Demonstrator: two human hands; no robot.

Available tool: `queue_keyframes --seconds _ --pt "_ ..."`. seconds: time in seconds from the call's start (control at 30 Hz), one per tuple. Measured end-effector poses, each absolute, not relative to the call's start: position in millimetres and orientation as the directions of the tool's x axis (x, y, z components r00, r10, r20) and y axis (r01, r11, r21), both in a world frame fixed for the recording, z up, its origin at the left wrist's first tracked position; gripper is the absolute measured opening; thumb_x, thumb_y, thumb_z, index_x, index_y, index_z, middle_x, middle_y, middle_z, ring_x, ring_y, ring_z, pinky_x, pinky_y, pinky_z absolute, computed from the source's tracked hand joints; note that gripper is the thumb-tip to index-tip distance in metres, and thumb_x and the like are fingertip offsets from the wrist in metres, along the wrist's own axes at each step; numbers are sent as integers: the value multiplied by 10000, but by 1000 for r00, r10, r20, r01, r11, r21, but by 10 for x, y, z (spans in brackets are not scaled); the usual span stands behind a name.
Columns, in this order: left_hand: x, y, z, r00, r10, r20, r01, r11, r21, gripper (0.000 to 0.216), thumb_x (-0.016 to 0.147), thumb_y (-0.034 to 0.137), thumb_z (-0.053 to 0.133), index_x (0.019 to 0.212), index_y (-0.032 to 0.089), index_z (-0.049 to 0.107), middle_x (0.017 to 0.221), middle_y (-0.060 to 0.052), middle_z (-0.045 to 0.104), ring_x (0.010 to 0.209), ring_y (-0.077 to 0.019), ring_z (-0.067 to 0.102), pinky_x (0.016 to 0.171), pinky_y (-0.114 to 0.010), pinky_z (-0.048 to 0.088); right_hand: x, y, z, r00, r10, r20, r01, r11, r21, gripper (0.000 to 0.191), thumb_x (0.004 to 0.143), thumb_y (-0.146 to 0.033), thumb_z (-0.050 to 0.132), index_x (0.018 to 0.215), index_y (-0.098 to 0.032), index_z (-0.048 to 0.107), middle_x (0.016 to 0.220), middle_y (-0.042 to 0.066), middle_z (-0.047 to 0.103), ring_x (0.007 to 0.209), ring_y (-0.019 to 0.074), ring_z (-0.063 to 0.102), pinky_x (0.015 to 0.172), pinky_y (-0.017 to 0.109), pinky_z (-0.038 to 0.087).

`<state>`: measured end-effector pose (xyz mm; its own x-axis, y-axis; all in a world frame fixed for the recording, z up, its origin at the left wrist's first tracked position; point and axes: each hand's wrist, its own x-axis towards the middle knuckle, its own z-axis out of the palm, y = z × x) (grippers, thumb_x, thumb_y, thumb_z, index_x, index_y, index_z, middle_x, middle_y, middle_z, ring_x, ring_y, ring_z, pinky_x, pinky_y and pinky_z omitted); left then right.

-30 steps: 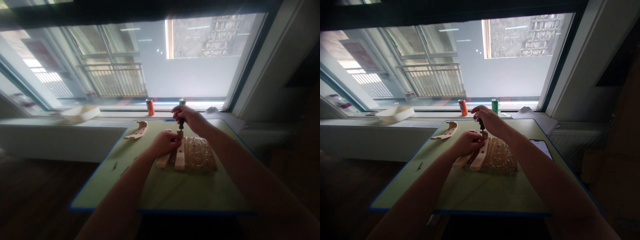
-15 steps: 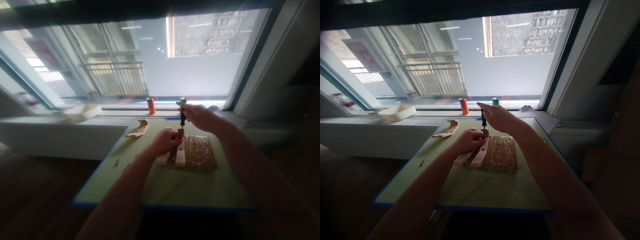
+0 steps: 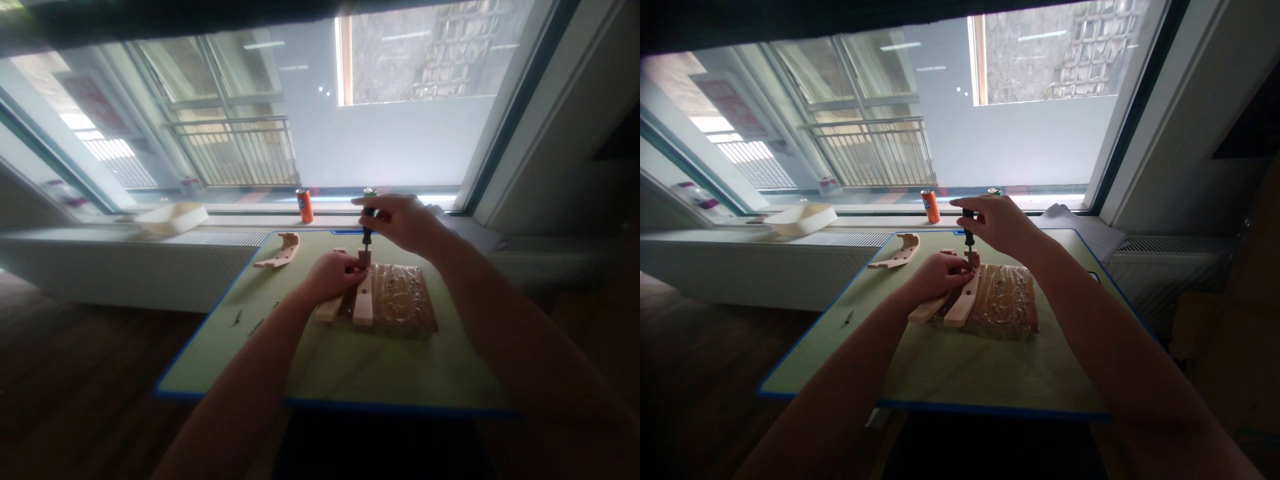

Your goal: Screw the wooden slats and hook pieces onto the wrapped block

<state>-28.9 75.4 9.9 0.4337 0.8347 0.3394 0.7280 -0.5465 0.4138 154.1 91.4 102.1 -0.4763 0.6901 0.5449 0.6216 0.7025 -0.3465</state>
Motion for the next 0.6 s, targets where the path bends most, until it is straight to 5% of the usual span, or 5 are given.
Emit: queue_keyframes --seconds 0.13,0.37,0.6 --pt "-287 743 111 427 837 341 741 -541 398 241 797 356 548 875 206 719 756 -25 654 737 -163 558 716 -273 422 1632 934 1044 -540 677 500 605 725 -328 373 885 -321 411 1186 -221 608 884 51 678 750 149 597 677 302 430" --pt "-300 726 140 463 823 328 733 -564 379 254 810 370 530 878 219 723 709 -15 645 753 -165 552 740 -281 413 1570 932 1014 -432 700 569 679 667 -306 355 820 -455 498 865 -158 686 687 44 628 619 133 531 621 304 413" --pt "-297 739 125 462 819 340 731 -569 377 232 802 339 547 890 216 722 724 -19 658 764 -167 556 731 -277 415 1553 931 984 -462 683 566 636 700 -325 379 876 -354 417 1147 -191 625 947 72 678 793 163 602 700 317 438"
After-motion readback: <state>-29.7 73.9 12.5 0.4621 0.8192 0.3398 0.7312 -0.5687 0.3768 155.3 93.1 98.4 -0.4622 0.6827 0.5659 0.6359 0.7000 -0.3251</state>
